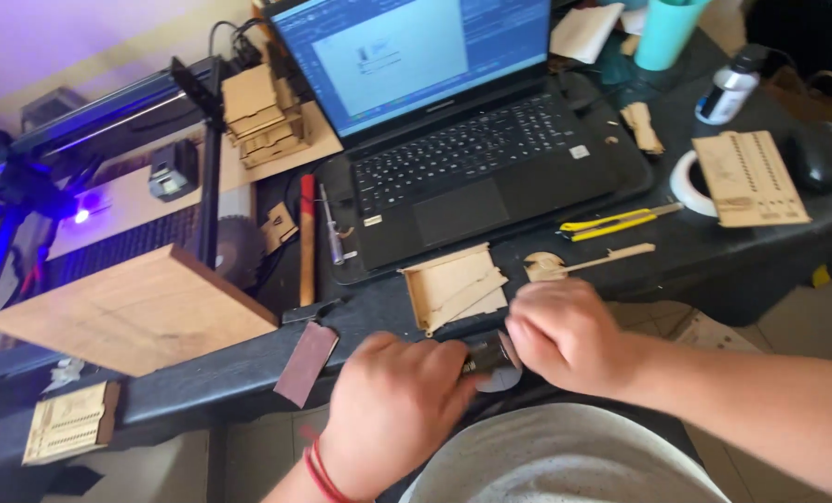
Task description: Assembling a small wooden box from laser-cut pieces by applying glue to the edges and joining them together.
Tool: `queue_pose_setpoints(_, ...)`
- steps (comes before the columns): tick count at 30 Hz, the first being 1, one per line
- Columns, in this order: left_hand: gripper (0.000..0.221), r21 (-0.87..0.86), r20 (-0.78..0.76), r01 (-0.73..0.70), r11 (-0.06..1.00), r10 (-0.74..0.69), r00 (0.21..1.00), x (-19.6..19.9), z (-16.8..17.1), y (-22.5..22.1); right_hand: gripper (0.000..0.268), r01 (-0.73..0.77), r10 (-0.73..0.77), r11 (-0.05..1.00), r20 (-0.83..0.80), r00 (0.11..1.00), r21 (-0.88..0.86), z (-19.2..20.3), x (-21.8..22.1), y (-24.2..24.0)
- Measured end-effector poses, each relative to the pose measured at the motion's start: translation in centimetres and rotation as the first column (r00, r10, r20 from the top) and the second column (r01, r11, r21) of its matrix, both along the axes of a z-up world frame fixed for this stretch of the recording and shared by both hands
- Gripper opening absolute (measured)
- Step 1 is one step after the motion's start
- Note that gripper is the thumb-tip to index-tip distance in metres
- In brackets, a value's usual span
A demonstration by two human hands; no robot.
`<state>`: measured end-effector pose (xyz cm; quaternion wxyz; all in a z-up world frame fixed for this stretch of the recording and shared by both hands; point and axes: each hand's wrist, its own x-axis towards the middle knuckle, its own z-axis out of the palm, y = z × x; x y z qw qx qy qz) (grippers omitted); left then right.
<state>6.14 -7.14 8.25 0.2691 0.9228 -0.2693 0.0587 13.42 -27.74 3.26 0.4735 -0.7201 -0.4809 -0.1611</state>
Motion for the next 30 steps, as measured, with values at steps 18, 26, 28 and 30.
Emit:
queue_pose_setpoints(18, 0.042, -0.233, -0.558, 0.145, 0.962, -0.254, 0.79, 1.5, 0.7, -2.0, 0.035, -0.115, 0.102, 0.988, 0.128, 0.987, 0.101, 2.0, -0.3, -2.3)
queue_pose_setpoints(26, 0.015, 0.415, 0.633, -0.344, 0.842, 0.004, 0.774, 1.8, -1.0, -3.8, 0.041, 0.38, -0.352, 0.92, -0.225, 0.909, 0.094, -1.6, 0.2, -0.8)
queue_pose_setpoints(28, 0.021, 0.388, 0.579, -0.362, 0.848, 0.081, 0.811, 2.7, -1.0, -3.9, 0.042, 0.363, -0.182, 0.921, -0.669, 0.72, 0.141, -1.6, 0.1, -0.6)
queue_pose_setpoints(30, 0.029, 0.297, 0.363, -0.386, 0.873, 0.271, 0.892, 4.1, -1.8, -3.8, 0.042, 0.31, -0.129, 0.936, -0.654, 0.745, 0.168, -0.9, 0.2, -1.9)
